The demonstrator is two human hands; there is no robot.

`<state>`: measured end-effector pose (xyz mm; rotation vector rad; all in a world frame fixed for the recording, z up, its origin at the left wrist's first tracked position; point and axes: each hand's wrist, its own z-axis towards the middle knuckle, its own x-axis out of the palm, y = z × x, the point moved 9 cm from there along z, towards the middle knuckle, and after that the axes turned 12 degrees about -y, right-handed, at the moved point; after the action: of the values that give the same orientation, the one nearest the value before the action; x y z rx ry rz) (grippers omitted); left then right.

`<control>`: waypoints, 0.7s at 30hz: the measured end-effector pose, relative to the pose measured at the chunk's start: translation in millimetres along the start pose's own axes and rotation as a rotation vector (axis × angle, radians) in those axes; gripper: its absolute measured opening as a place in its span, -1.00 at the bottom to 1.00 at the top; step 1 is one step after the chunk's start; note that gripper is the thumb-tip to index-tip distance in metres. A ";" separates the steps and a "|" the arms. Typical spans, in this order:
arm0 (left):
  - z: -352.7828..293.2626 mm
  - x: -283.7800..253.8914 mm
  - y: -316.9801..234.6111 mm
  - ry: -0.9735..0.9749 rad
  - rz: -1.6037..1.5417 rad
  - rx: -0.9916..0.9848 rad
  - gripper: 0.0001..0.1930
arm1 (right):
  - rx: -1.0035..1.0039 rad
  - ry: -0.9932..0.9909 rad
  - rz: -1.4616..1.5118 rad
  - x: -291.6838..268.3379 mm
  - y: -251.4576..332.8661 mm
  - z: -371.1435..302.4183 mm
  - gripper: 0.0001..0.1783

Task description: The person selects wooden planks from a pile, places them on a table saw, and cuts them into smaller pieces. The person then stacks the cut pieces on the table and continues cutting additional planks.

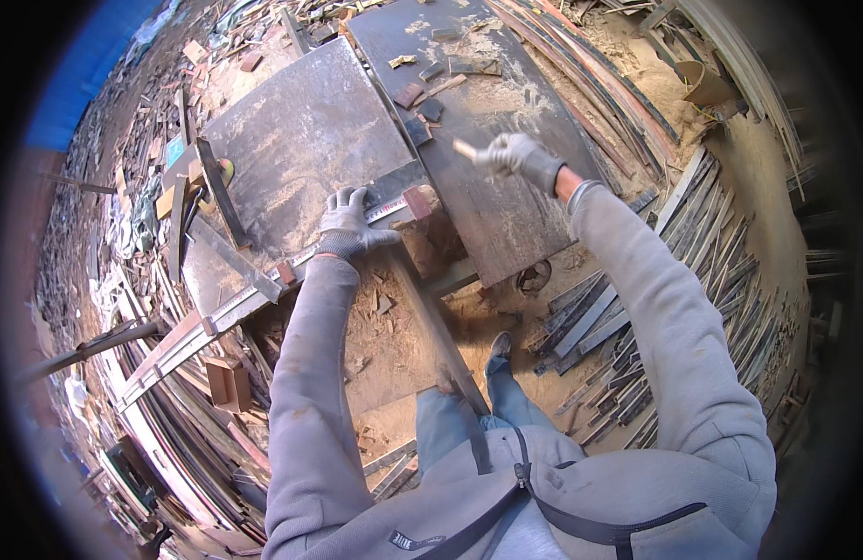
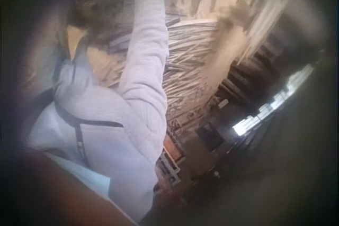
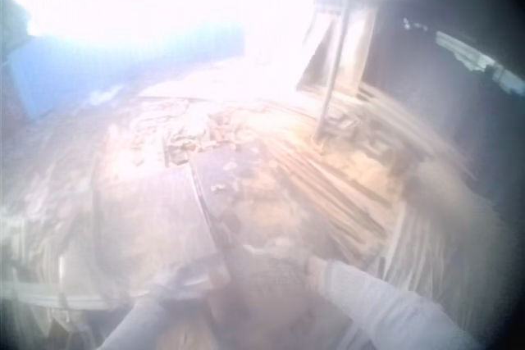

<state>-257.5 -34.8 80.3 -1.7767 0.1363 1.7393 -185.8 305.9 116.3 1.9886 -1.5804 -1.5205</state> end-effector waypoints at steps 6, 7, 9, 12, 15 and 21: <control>29.8 4.1 58.8 0.095 -0.398 -0.375 -0.44 | -0.269 -0.077 0.644 -63.5 99.4 33.6 -0.40; 33.2 6.9 63.9 0.202 -0.543 -0.419 -0.49 | -0.284 -0.055 0.512 -49.8 97.0 30.6 -0.35; 37.9 3.8 68.2 0.324 -0.668 -0.574 -0.59 | -0.303 -0.033 0.398 -24.2 82.5 16.4 -0.31; 57.9 -47.1 35.6 0.354 -1.040 -0.560 -0.67 | -0.270 -0.025 0.480 -4.1 67.1 -8.5 -0.34; 69.1 -94.4 -26.7 0.532 -1.099 -0.444 -0.63 | -0.283 0.073 0.671 -12.4 81.7 -41.5 -0.40; 64.0 -93.3 -78.4 0.287 -0.960 -0.307 -0.50 | -0.080 -0.118 0.669 -61.0 -27.3 -132.9 -0.62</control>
<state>-285.0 26.2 200.5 -1.8265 -0.7777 0.8350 -59.8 310.1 195.1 1.1517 -1.9222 -1.3951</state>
